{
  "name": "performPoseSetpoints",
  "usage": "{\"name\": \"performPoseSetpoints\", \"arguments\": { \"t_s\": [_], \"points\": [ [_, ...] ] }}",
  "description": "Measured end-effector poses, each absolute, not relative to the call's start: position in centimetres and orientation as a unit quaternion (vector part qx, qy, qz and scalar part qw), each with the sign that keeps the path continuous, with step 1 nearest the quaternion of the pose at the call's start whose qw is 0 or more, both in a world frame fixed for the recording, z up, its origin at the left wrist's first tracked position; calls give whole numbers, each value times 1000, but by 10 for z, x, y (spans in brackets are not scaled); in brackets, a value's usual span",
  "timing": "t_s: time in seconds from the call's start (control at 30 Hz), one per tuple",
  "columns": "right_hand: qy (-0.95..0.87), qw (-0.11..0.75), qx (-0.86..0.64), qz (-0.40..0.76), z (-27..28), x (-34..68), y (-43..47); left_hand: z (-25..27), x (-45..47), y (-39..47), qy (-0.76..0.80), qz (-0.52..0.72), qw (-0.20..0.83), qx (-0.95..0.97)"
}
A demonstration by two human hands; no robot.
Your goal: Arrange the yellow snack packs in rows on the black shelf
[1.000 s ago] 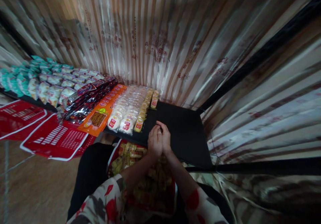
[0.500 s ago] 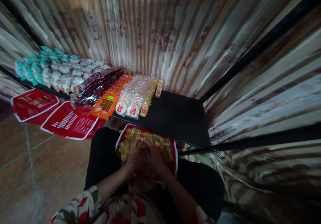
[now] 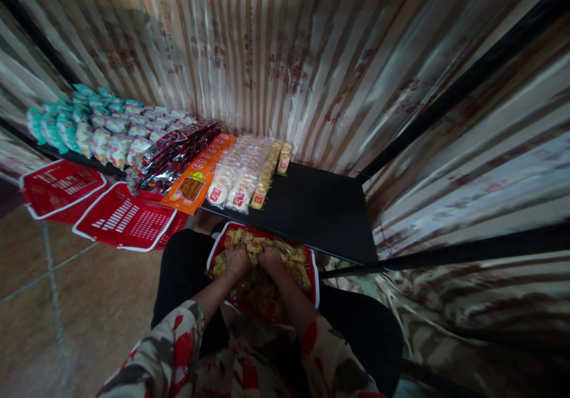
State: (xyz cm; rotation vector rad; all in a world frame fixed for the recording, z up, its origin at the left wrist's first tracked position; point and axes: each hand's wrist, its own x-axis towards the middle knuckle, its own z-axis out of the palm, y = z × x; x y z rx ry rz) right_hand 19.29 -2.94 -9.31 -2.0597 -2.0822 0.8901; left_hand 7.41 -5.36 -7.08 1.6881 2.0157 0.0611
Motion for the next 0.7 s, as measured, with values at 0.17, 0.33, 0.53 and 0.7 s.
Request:
{"name": "performPoseSetpoints", "arguments": {
  "t_s": [0.17,0.33,0.53,0.7],
  "points": [
    [-685,55,-662,300,-93,200,-32,-74,75,-49,753,93,280,589],
    [-686,97,-651,309,-87,210,-39,-69,81,-50,755,199,278,559],
    [-679,185,-645,299,-71,219,-47,-52,86,-56,701,274,253,608],
    [-667,249,-622,327,-56,230,-51,-31,83,-58,625,338,249,658]
  ]
}}
